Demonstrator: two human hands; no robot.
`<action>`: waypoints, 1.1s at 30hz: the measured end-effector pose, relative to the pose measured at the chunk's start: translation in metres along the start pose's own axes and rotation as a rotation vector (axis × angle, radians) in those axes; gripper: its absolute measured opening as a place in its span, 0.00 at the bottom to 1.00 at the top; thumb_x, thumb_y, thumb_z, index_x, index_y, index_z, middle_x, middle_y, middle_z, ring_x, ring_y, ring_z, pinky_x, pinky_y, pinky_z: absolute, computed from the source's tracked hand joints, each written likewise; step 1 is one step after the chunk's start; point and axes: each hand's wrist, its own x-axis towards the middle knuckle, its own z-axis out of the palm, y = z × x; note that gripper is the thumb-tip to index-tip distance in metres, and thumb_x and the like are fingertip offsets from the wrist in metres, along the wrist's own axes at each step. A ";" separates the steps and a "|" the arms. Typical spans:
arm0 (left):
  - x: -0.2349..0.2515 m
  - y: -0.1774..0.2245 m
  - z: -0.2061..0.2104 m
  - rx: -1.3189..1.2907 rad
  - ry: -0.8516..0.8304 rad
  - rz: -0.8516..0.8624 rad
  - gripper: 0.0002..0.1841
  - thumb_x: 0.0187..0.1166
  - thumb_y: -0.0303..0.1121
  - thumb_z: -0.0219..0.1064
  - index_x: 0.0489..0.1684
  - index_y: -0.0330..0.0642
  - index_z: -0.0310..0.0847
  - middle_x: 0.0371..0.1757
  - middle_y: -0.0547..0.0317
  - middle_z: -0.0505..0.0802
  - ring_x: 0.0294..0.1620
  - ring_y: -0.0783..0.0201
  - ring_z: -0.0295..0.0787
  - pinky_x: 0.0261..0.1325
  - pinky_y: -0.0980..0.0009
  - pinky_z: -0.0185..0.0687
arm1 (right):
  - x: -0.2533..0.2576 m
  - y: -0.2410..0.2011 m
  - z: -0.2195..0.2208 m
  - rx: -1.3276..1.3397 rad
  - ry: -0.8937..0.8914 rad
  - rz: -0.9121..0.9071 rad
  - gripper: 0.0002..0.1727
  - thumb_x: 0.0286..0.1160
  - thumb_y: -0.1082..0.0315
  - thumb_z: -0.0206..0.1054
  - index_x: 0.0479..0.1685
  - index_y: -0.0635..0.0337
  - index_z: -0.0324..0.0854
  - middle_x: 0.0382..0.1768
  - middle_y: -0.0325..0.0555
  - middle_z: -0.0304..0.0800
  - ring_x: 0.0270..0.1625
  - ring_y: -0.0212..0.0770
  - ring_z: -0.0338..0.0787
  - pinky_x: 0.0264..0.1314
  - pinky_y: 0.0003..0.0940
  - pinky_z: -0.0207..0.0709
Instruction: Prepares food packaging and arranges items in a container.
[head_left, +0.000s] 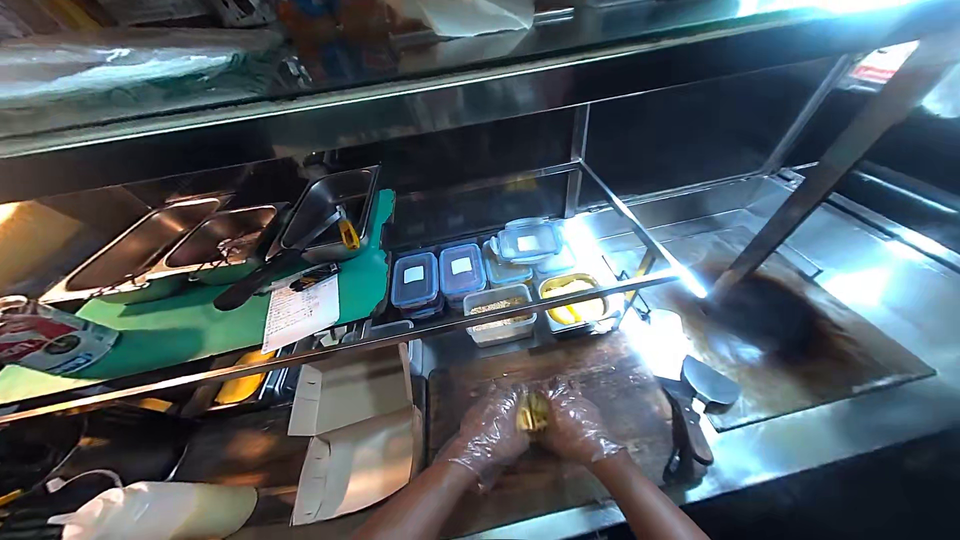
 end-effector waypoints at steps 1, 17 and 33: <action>-0.003 -0.004 -0.005 -0.039 0.027 0.025 0.48 0.60 0.54 0.77 0.87 0.51 0.65 0.83 0.50 0.77 0.82 0.49 0.74 0.80 0.45 0.73 | -0.002 0.000 -0.005 0.023 0.019 -0.007 0.50 0.55 0.46 0.79 0.86 0.52 0.68 0.85 0.65 0.65 0.85 0.68 0.66 0.77 0.68 0.71; -0.186 -0.252 -0.010 -0.191 0.300 0.003 0.41 0.64 0.53 0.77 0.80 0.47 0.74 0.78 0.43 0.80 0.79 0.43 0.75 0.76 0.47 0.76 | -0.017 -0.289 0.091 -0.093 -0.032 -0.146 0.43 0.57 0.59 0.80 0.83 0.43 0.74 0.85 0.65 0.66 0.85 0.69 0.67 0.70 0.69 0.76; -0.154 -0.302 0.005 0.087 0.066 0.012 0.20 0.81 0.37 0.60 0.68 0.45 0.84 0.73 0.46 0.86 0.76 0.42 0.80 0.71 0.42 0.79 | 0.028 -0.293 0.142 -0.270 -0.132 -0.148 0.25 0.87 0.62 0.52 0.82 0.38 0.76 0.90 0.44 0.65 0.93 0.58 0.59 0.84 0.72 0.61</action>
